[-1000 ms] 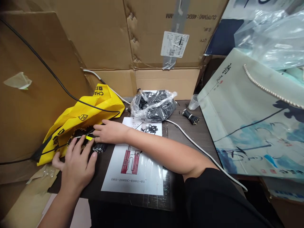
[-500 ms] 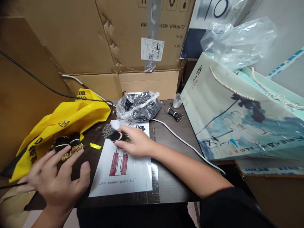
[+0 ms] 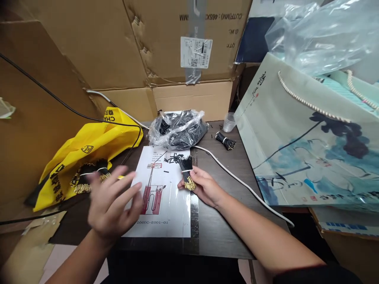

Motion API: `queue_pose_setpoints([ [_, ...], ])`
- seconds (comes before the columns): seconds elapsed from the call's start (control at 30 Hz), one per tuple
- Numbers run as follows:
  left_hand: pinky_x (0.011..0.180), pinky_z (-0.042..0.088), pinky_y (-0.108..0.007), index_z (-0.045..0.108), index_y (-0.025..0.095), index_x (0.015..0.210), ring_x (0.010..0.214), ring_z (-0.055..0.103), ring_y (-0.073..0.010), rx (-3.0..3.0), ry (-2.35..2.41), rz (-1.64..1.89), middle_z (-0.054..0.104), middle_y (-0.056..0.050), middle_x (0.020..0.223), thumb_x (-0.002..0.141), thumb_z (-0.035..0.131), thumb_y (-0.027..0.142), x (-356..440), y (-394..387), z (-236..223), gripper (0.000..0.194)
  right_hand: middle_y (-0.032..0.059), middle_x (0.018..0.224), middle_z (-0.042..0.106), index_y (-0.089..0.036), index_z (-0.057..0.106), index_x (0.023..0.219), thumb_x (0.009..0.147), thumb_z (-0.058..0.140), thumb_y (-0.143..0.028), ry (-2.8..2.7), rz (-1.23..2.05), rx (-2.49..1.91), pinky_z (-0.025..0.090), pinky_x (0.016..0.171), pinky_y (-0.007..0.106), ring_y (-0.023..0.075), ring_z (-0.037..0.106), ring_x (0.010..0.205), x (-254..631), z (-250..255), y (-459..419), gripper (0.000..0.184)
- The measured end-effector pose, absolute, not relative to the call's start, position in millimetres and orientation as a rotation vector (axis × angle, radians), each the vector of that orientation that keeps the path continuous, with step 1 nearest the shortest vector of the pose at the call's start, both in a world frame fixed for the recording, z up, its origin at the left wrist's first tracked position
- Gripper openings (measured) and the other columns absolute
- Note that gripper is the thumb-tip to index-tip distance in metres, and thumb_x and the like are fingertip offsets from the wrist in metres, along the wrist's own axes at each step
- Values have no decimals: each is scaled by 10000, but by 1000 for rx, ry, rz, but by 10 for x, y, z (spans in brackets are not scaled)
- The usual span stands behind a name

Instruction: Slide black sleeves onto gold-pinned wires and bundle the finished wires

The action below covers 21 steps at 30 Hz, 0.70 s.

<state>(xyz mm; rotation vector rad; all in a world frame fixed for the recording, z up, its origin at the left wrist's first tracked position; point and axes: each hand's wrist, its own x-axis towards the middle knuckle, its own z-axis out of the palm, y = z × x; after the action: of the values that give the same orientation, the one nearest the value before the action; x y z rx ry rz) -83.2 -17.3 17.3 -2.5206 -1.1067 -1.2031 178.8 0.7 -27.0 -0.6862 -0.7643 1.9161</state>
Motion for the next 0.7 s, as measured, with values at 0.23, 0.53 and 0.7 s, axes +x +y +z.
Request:
queue_pose_setpoints([
  [0.23, 759, 484, -310, 617, 180, 958, 837, 597, -166, -3127, -1069, -921, 638, -35, 889, 922, 520, 202, -177, 705, 221, 106, 73, 917, 696, -163, 604, 1064, 923, 603, -354, -783, 1876, -690, 503, 755, 301, 158, 661, 755, 1772, -279, 40, 238],
  [0.53, 658, 442, -272, 585, 177, 992, 655, 498, -119, -2884, -1121, -1511, 559, -5, 799, 882, 582, 228, -214, 931, -178, 121, 16, 799, 657, -193, 581, 1002, 846, 698, -427, -932, 1711, -756, 478, 688, 280, 132, 599, 696, 1673, -273, 525, 304],
  [0.7, 724, 477, -297, 607, 183, 975, 749, 561, -145, -2908, -977, -1415, 625, -46, 885, 898, 595, 242, -219, 948, -171, 98, 17, 807, 657, -194, 567, 996, 833, 705, -471, -968, 1697, -787, 483, 708, 303, 143, 611, 705, 1678, -322, 551, 349],
])
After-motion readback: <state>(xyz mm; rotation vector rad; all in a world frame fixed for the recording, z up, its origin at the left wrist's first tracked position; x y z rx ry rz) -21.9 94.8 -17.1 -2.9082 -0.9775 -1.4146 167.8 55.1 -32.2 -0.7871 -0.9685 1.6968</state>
